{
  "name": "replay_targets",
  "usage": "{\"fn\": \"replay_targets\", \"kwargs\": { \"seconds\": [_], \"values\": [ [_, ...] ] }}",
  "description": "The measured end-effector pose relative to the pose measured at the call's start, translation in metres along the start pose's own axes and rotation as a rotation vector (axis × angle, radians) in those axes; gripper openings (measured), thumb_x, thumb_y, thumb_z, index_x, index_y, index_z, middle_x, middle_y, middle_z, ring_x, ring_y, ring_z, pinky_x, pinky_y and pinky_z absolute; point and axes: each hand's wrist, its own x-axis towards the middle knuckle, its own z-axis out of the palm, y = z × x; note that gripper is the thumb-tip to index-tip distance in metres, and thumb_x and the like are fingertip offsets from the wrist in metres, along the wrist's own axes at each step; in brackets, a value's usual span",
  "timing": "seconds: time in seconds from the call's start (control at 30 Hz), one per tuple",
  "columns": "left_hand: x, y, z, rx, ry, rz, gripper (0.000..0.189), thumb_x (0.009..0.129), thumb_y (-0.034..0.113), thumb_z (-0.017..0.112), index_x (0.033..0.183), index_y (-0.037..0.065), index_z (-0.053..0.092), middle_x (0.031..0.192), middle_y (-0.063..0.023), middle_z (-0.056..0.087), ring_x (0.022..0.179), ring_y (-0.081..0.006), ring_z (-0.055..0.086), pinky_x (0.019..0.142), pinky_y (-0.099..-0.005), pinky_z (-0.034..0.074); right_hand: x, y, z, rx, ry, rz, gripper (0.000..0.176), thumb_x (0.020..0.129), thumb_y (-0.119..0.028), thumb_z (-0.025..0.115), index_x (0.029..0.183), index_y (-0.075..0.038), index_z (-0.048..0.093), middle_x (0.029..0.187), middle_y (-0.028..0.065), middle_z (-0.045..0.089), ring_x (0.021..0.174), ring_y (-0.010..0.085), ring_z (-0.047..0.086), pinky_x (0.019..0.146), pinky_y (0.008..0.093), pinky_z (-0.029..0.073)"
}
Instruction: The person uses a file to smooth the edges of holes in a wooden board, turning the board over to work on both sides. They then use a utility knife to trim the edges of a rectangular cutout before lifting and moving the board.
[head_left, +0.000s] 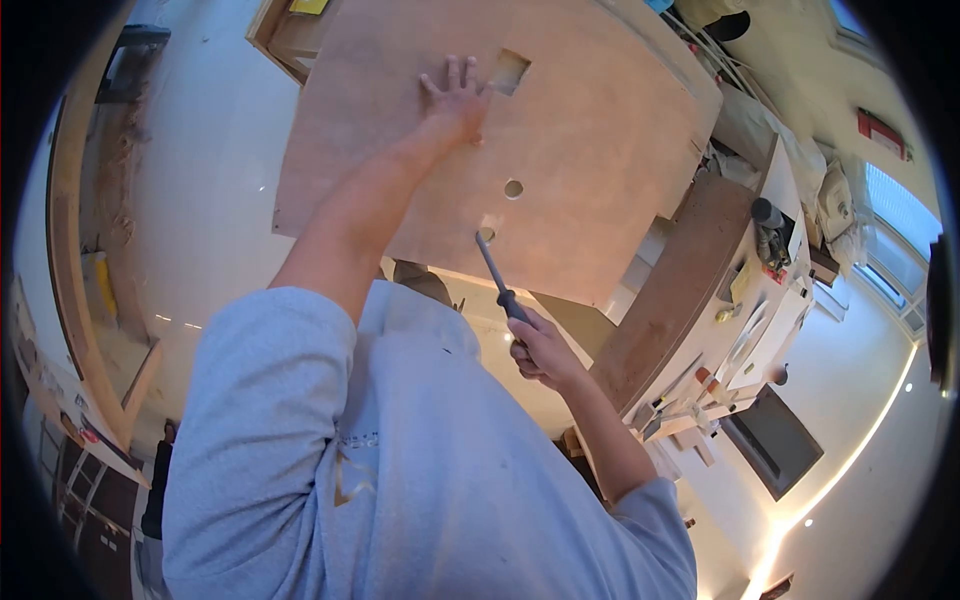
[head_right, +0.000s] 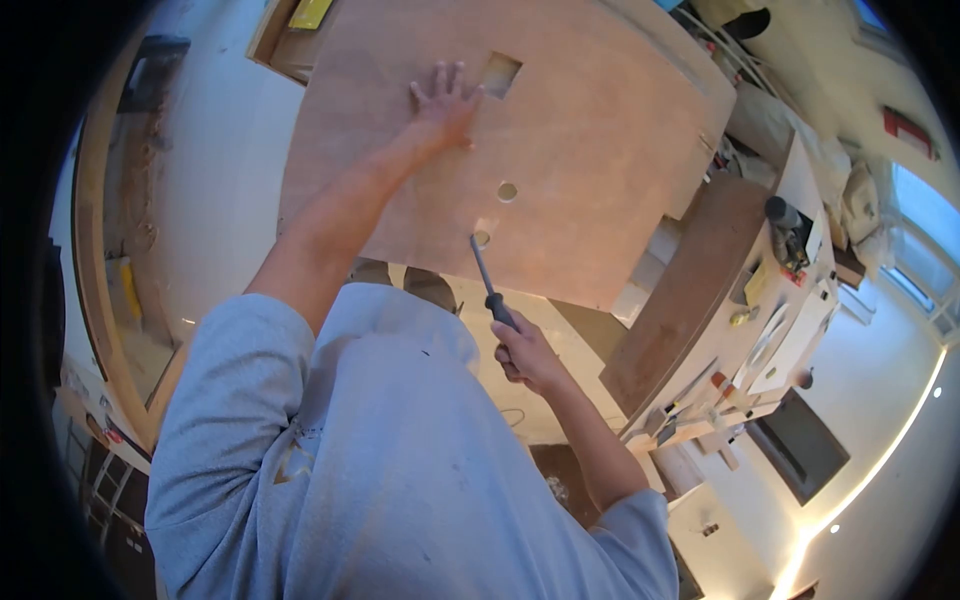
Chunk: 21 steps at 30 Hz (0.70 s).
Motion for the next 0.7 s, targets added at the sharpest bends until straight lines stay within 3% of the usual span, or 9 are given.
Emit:
{"fn": "replay_targets", "kwargs": {
  "seconds": [0.07, 0.17, 0.27, 0.33, 0.4, 0.47, 0.6, 0.7],
  "values": [
    [-0.004, 0.004, 0.001, 0.008, 0.011, 0.002, 0.107, 0.069, 0.042, 0.086, 0.155, 0.021, 0.025, 0.163, -0.0199, -0.001, 0.148, -0.0482, -0.002, 0.104, -0.0805, 0.016, -0.014, -0.003, 0.005, 0.051, 0.000, 0.046, 0.033, 0.100, -0.021, 0.049, 0.132, -0.014, 0.047, 0.061, -0.0021, 0.038, 0.042, 0.0062, 0.026, 0.038, 0.0253, 0.022],
    [-0.001, 0.004, 0.008, -0.006, 0.049, 0.002, 0.106, 0.069, 0.040, 0.086, 0.154, 0.021, 0.027, 0.163, -0.0200, 0.000, 0.148, -0.0481, -0.002, 0.104, -0.0805, 0.016, 0.076, 0.013, -0.004, -0.043, -0.006, 0.004, 0.047, 0.096, -0.023, 0.055, 0.140, -0.014, 0.043, 0.065, 0.0063, 0.050, 0.045, 0.0135, 0.043, 0.039, 0.0318, 0.035],
    [-0.002, 0.003, 0.005, -0.039, 0.041, 0.007, 0.103, 0.070, 0.037, 0.086, 0.154, 0.020, 0.028, 0.163, -0.0198, 0.000, 0.148, -0.0476, -0.003, 0.104, -0.0804, 0.016, 0.112, 0.032, -0.020, -0.666, 0.118, -0.360, 0.056, 0.091, -0.023, 0.059, 0.142, -0.013, 0.039, 0.073, 0.0164, 0.060, 0.057, 0.0262, 0.058, 0.054, 0.0422, 0.047],
    [-0.001, 0.002, 0.001, -0.041, 0.038, 0.011, 0.102, 0.070, 0.037, 0.086, 0.153, 0.020, 0.029, 0.163, -0.0195, 0.001, 0.148, -0.0473, -0.002, 0.104, -0.0805, 0.016, 0.082, 0.034, -0.039, -1.095, 0.173, -0.581, 0.064, 0.087, -0.023, 0.061, 0.145, -0.012, 0.036, 0.081, 0.0234, 0.065, 0.069, 0.0368, 0.066, 0.068, 0.0492, 0.052],
    [-0.003, 0.001, 0.006, -0.039, 0.043, 0.016, 0.102, 0.070, 0.037, 0.086, 0.153, 0.020, 0.029, 0.163, -0.0193, 0.002, 0.148, -0.0472, -0.002, 0.104, -0.0806, 0.016, 0.024, 0.031, -0.063, -1.472, 0.252, -0.474, 0.064, 0.089, -0.017, 0.057, 0.149, -0.016, 0.035, 0.085, 0.0242, 0.067, 0.070, 0.0373, 0.067, 0.063, 0.0489, 0.052],
    [-0.003, 0.001, 0.009, -0.031, 0.076, 0.021, 0.102, 0.070, 0.037, 0.086, 0.153, 0.020, 0.029, 0.163, -0.0190, 0.002, 0.148, -0.0473, -0.001, 0.104, -0.0806, 0.016, -0.034, -0.018, -0.045, -1.879, 0.280, -0.205, 0.064, 0.092, -0.013, 0.053, 0.152, -0.022, 0.034, 0.080, 0.0184, 0.065, 0.066, 0.0302, 0.066, 0.058, 0.0445, 0.052],
    [-0.001, 0.002, 0.005, -0.021, 0.054, -0.002, 0.103, 0.070, 0.037, 0.086, 0.154, 0.020, 0.029, 0.163, -0.0189, 0.003, 0.148, -0.0473, -0.001, 0.104, -0.0805, 0.016, 0.003, -0.022, -0.049, -2.226, 0.487, -0.565, 0.056, 0.095, -0.011, 0.049, 0.150, -0.021, 0.040, 0.069, 0.0053, 0.058, 0.060, 0.0193, 0.063, 0.052, 0.0353, 0.049],
    [-0.004, 0.005, 0.002, -0.035, 0.033, 0.004, 0.103, 0.070, 0.037, 0.086, 0.154, 0.020, 0.028, 0.163, -0.0191, 0.001, 0.148, -0.0474, -0.002, 0.104, -0.0807, 0.015, 0.068, -0.016, -0.038, -2.239, 0.536, -0.561, 0.054, 0.095, -0.011, 0.048, 0.148, -0.019, 0.042, 0.071, 0.0058, 0.060, 0.063, 0.0193, 0.064, 0.051, 0.0338, 0.048]
  ]
}}
